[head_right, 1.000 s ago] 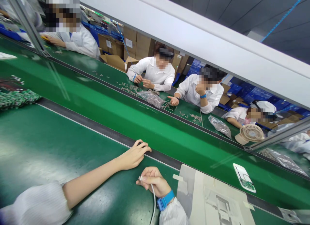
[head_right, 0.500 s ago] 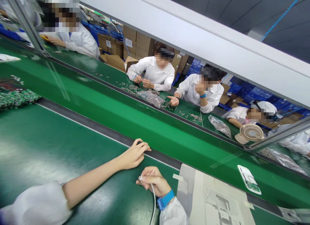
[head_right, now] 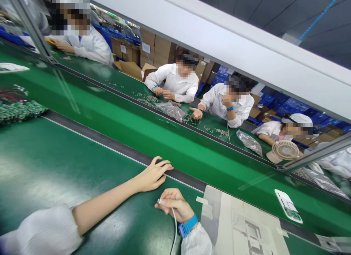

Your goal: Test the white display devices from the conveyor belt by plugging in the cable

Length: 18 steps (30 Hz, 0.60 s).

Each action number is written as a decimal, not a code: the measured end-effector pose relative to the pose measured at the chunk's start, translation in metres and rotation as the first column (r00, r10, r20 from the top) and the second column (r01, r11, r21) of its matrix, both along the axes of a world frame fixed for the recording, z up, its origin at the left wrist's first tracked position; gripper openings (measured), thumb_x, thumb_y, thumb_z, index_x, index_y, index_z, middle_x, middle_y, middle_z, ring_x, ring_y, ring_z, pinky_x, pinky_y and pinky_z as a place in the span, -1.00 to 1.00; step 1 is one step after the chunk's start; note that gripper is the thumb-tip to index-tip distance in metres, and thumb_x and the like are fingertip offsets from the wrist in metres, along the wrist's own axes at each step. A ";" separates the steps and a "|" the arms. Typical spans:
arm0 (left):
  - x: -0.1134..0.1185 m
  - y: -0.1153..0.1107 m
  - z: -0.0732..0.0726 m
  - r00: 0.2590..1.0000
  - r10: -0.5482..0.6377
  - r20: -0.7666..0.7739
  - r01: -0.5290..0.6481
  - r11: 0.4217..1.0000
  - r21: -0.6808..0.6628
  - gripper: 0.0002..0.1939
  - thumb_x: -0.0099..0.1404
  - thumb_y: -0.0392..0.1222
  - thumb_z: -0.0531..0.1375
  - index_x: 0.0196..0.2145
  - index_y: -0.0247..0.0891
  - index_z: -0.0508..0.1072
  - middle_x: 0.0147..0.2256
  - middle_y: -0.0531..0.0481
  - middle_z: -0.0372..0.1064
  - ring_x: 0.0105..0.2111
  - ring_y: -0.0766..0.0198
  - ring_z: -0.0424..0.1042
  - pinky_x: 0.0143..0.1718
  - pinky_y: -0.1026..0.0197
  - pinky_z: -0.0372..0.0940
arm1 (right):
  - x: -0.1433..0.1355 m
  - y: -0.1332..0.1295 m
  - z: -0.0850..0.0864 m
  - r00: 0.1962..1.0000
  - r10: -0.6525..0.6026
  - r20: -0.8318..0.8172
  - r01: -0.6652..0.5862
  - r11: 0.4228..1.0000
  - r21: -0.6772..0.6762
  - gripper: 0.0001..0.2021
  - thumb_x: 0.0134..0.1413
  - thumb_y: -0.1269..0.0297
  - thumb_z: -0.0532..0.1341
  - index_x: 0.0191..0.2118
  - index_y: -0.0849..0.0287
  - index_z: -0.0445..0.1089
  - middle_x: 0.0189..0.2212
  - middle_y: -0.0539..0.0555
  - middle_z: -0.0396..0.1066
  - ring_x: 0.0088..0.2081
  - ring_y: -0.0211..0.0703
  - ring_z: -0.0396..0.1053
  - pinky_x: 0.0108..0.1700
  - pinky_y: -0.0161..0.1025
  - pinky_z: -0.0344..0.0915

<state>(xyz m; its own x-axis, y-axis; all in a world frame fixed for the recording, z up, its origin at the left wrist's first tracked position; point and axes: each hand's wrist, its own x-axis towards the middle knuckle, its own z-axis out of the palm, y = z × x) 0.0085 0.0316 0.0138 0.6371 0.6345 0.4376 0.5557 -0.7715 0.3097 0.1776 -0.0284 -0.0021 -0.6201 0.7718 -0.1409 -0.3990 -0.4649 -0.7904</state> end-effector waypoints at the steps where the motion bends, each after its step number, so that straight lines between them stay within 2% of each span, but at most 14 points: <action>1: 0.000 0.001 -0.002 1.000 0.027 0.007 -0.027 1.000 0.012 -0.60 0.15 -0.37 -0.05 -0.02 -0.29 0.14 -0.07 -0.14 0.30 0.02 0.12 0.13 0.05 -0.08 -0.16 | 0.000 0.000 0.000 1.000 -0.001 0.004 0.001 1.000 0.001 -0.86 -0.21 0.39 0.34 -0.49 0.28 0.38 -0.80 -0.13 0.27 -0.74 -0.47 0.08 -0.12 -0.11 0.25; 5: 0.001 0.002 -0.008 0.991 0.121 0.058 -0.123 0.992 0.030 -0.58 0.18 -0.29 -0.02 0.02 -0.30 0.12 -0.05 -0.17 0.28 0.06 0.07 0.08 0.06 -0.11 -0.19 | 0.000 0.000 -0.001 1.000 -0.006 0.011 0.006 1.000 0.002 -0.85 -0.22 0.37 0.35 -0.48 0.27 0.37 -0.79 -0.14 0.27 -0.74 -0.47 0.09 -0.12 -0.10 0.25; 8: 0.001 0.002 -0.008 0.990 0.126 0.067 -0.129 0.991 0.034 -0.60 0.15 -0.31 -0.01 -0.01 -0.27 0.17 -0.02 -0.14 0.25 0.09 0.06 0.03 0.05 -0.10 -0.17 | 0.000 0.000 -0.002 1.000 -0.002 0.007 0.002 1.000 0.001 -0.86 -0.21 0.39 0.35 -0.48 0.27 0.38 -0.79 -0.14 0.28 -0.73 -0.46 0.11 -0.11 -0.08 0.25; 13: 0.000 0.001 -0.008 0.988 0.151 0.028 -0.152 0.987 0.057 -0.69 0.07 -0.31 0.04 -0.17 -0.23 0.31 0.10 -0.11 0.10 0.11 -0.01 -0.07 0.02 -0.12 -0.12 | 0.001 0.001 -0.002 1.000 0.001 -0.004 -0.001 1.000 -0.002 -0.88 -0.20 0.41 0.34 -0.48 0.28 0.39 -0.79 -0.12 0.29 -0.73 -0.46 0.11 -0.11 -0.08 0.25; 18: -0.002 -0.001 -0.003 0.990 0.139 -0.008 -0.139 0.989 0.053 -0.71 0.10 -0.30 0.05 -0.18 -0.21 0.36 0.13 -0.11 0.02 0.09 -0.04 -0.07 0.00 -0.15 -0.09 | 0.001 0.000 -0.002 1.000 0.006 -0.008 -0.006 1.000 0.007 -0.89 -0.19 0.42 0.33 -0.48 0.28 0.39 -0.79 -0.13 0.28 -0.73 -0.46 0.10 -0.10 -0.07 0.24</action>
